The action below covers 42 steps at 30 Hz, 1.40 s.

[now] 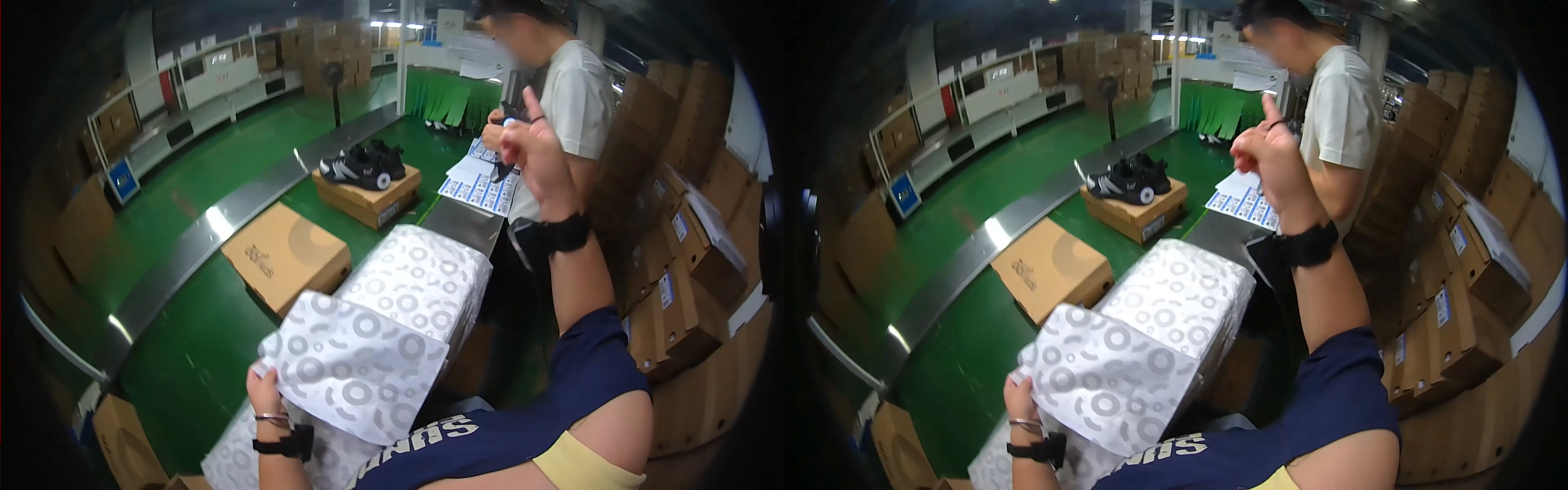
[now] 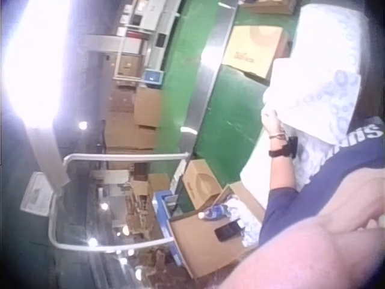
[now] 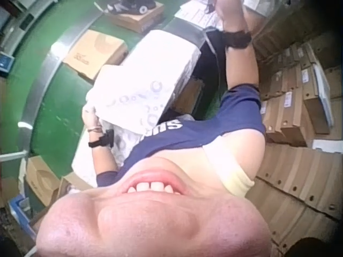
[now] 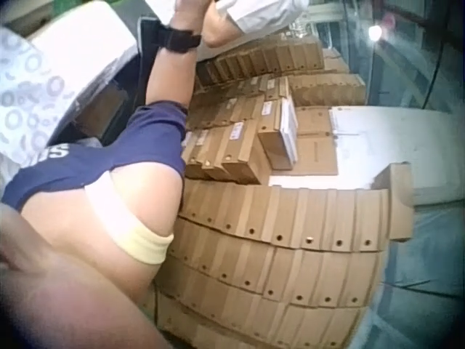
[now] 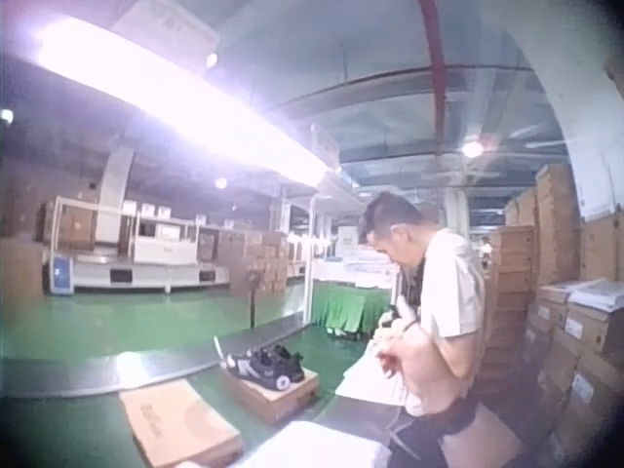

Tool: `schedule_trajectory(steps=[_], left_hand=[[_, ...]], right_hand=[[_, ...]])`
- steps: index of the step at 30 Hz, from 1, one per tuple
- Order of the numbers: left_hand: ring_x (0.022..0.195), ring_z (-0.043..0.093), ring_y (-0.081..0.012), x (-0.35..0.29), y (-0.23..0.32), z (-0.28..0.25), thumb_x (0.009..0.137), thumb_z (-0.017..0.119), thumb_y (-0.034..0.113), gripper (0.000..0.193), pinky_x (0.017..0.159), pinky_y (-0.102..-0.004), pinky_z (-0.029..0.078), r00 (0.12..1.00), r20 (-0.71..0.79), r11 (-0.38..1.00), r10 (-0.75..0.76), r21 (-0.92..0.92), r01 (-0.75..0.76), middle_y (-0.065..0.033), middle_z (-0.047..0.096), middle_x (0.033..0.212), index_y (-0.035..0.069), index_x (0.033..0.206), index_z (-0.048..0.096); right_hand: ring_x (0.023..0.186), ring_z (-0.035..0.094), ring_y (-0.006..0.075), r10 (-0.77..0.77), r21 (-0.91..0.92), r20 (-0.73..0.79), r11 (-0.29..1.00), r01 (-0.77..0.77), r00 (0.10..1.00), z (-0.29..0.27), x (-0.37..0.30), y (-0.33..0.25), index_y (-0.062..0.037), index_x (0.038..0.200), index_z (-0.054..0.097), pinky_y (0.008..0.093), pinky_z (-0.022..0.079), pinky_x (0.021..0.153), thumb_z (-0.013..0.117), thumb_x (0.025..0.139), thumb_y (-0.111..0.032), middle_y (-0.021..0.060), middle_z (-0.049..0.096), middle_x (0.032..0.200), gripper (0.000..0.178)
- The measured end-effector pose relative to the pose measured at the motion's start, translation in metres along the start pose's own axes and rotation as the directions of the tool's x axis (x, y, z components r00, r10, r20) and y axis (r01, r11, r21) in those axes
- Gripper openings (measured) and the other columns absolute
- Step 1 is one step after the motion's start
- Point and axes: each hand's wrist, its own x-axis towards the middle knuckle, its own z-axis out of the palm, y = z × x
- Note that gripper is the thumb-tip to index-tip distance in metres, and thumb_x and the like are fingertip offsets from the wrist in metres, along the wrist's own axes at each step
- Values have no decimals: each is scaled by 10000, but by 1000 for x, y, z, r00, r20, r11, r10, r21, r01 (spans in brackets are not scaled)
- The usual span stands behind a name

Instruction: Pack shoes into boxes at a manufacturing station.

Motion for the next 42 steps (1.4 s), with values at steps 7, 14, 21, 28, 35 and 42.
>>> schedule_trajectory(steps=[7,14,21,28,35,42], left_hand=[[720,533,-110,33,14,14,728,549,28,296,653,-232,441,982,-65,899,178,417,-136,-61,572,810,-12,1020,516],[822,556,-199,91,45,30,666,668,135,636,713,-284,468,997,6,776,-82,628,60,-143,531,1005,-121,1174,385],[949,549,-266,127,7,14,802,593,150,489,775,-360,481,942,37,942,-333,57,331,-98,514,1093,-15,1201,363],[1102,426,-217,89,18,17,852,483,405,475,896,-323,348,976,103,858,-193,500,117,-122,440,1210,94,1205,413],[994,499,-327,61,22,15,788,542,150,339,854,-349,398,912,123,184,391,961,-208,-195,543,1054,45,1108,503],[1241,214,-415,-70,22,63,704,656,270,714,990,-403,263,966,131,512,223,828,-230,-307,247,1303,125,1309,305]], right_hand=[[735,559,136,195,-672,306,738,66,932,60,15,138,-27,968,602,247,449,678,656,677,-108,74,579,873,308],[1051,453,394,383,-748,626,541,384,679,132,-6,328,-227,1183,503,380,378,914,736,573,-240,206,306,1312,653],[849,492,323,68,-730,679,170,662,731,211,-89,385,-216,1308,317,404,434,721,670,664,-325,223,341,1281,743],[826,550,321,584,-279,91,793,-542,807,206,-44,349,60,1254,277,430,442,720,407,841,-493,228,540,1004,702],[1017,455,273,876,-242,363,418,-876,318,161,-71,310,-24,1261,303,390,406,787,438,782,-602,176,388,1215,763],[1086,423,166,681,-473,731,545,-692,36,66,-134,220,-49,1355,135,275,360,891,539,813,-340,93,416,1219,736]])
